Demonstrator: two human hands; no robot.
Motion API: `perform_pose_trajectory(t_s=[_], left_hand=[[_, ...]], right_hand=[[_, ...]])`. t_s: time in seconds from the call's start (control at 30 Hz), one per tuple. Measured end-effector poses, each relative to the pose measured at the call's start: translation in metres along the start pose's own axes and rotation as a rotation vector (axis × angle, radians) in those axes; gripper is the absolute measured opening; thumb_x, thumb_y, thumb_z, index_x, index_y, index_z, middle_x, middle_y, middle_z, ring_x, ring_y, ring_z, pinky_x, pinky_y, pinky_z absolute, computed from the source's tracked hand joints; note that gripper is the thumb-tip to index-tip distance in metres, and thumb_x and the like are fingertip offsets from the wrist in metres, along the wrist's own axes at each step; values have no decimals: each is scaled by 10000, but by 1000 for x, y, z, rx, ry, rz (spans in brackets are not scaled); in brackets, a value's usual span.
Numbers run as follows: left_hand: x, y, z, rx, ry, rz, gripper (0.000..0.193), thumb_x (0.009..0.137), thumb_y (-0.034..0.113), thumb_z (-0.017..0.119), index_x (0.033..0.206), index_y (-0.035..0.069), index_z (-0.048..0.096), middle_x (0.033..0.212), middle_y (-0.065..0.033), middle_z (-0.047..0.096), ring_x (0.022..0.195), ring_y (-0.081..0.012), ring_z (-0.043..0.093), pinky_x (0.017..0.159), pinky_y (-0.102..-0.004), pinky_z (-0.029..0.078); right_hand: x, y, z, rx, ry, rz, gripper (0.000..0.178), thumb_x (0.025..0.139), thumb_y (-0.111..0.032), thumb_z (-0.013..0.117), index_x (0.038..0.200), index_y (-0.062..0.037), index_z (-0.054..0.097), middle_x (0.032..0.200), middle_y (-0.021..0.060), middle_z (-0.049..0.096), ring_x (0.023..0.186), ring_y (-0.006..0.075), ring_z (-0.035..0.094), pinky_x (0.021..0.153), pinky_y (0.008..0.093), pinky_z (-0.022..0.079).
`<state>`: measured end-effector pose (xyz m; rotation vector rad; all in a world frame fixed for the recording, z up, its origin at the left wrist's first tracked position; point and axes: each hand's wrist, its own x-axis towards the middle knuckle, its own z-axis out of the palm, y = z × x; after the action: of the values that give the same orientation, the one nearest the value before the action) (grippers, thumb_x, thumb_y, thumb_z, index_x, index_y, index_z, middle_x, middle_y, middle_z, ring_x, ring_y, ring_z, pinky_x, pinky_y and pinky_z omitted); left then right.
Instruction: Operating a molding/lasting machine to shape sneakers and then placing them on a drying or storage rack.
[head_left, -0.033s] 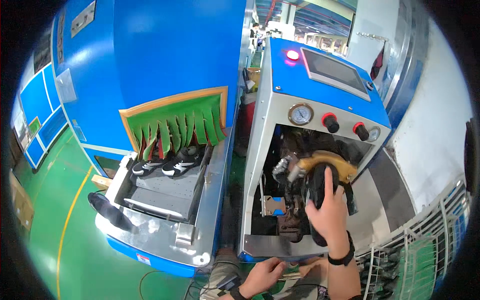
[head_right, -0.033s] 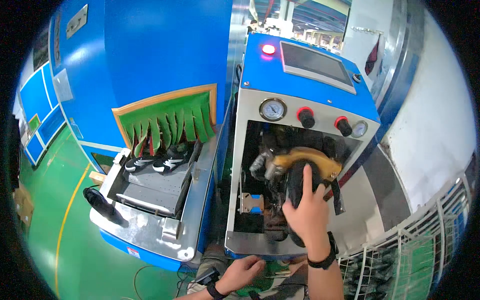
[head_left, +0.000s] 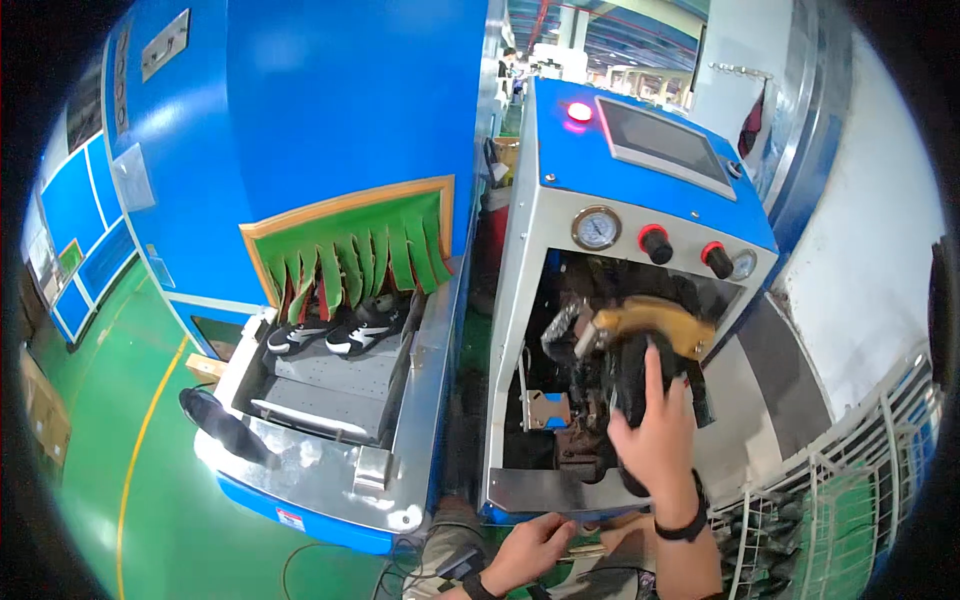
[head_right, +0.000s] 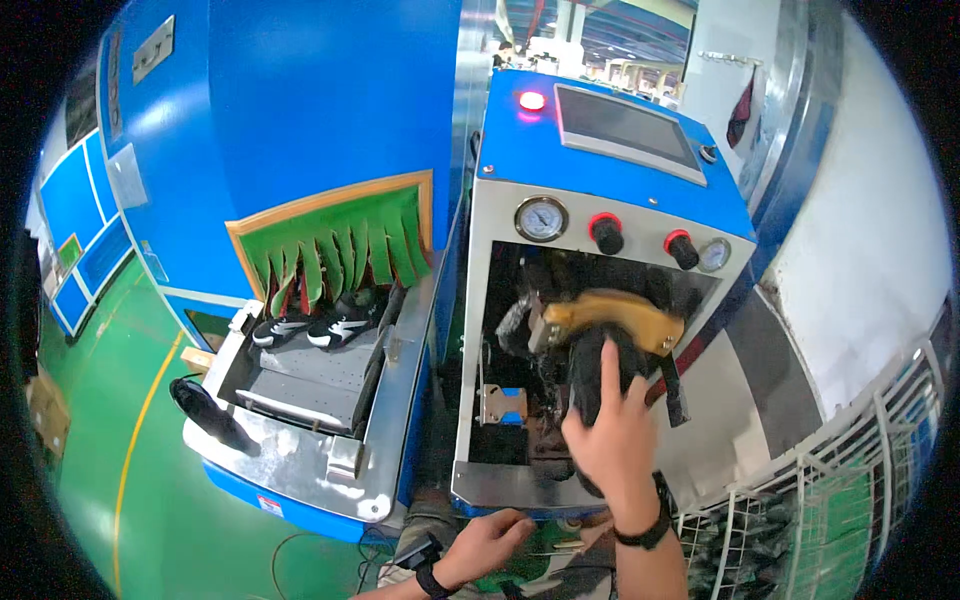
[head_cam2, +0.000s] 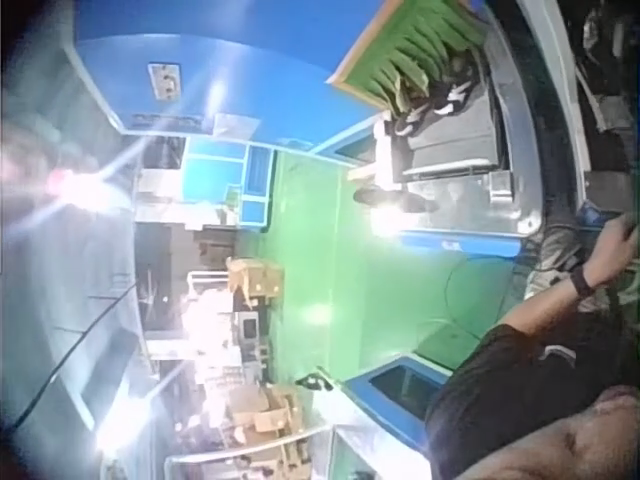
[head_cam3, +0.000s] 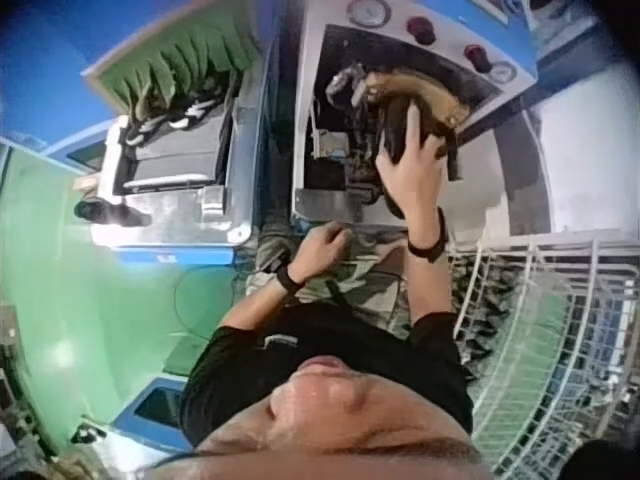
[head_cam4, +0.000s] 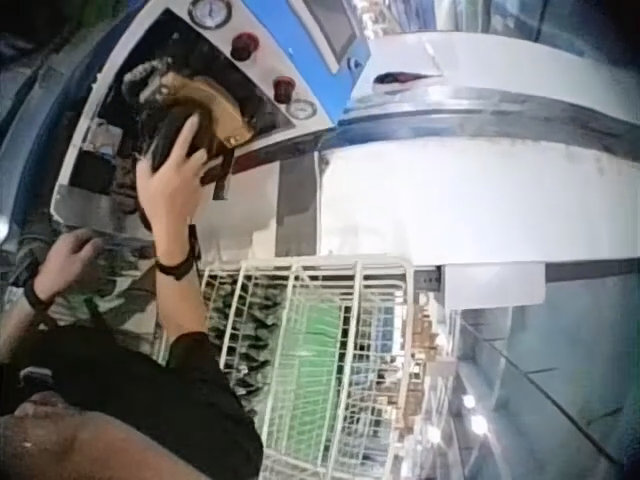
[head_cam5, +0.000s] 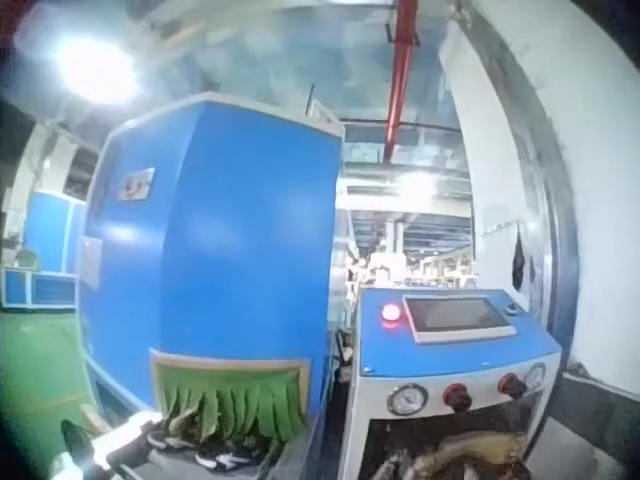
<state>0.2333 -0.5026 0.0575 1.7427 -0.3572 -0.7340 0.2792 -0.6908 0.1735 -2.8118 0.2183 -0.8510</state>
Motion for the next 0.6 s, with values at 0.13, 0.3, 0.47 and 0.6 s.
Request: perform_pose_trajectory(t_s=[0.13, 0.3, 0.47, 0.6], left_hand=[[-1, -20, 17, -182, 11, 163, 444, 996, 421, 542, 1201, 33, 606, 905, -126, 694, 783, -222, 658, 710, -357, 505], [-1, -12, 22, -1275, -592, -129, 667, 1012, 545, 424, 1454, 50, 357, 1279, -114, 600, 1187, -249, 563, 1039, -398, 426], [-23, -20, 29, -860, -368, -350, 302, 983, 258, 531, 1161, 34, 629, 1032, -114, 681, 901, -236, 646, 788, -359, 486], [-13, -98, 38, 17, -591, -32, 335, 1007, 359, 502, 1196, 109, 622, 957, -18, 652, 844, -147, 607, 784, -320, 513]], right_hand=[[-87, 11, -9, -25, 25, -120, 777, 675, -226, 767, 1392, -104, 493, 1132, 309, 480, 938, 487, 560, 744, 512, 514], [-169, 19, -79, 18, -75, -513, 701, 756, -257, 799, 1348, 2, 528, 1231, 358, 543, 991, 498, 603, 825, 505, 528], [-165, 43, -77, 986, -583, 25, 1034, 868, -324, 757, 1547, 2, 48, 1466, 279, 389, 1286, 379, 507, 1063, 414, 434], [-82, 32, 11, 1942, -412, 824, 725, 887, -244, 727, 1467, -36, 345, 1243, 139, 631, 1120, 213, 620, 959, 318, 489]])
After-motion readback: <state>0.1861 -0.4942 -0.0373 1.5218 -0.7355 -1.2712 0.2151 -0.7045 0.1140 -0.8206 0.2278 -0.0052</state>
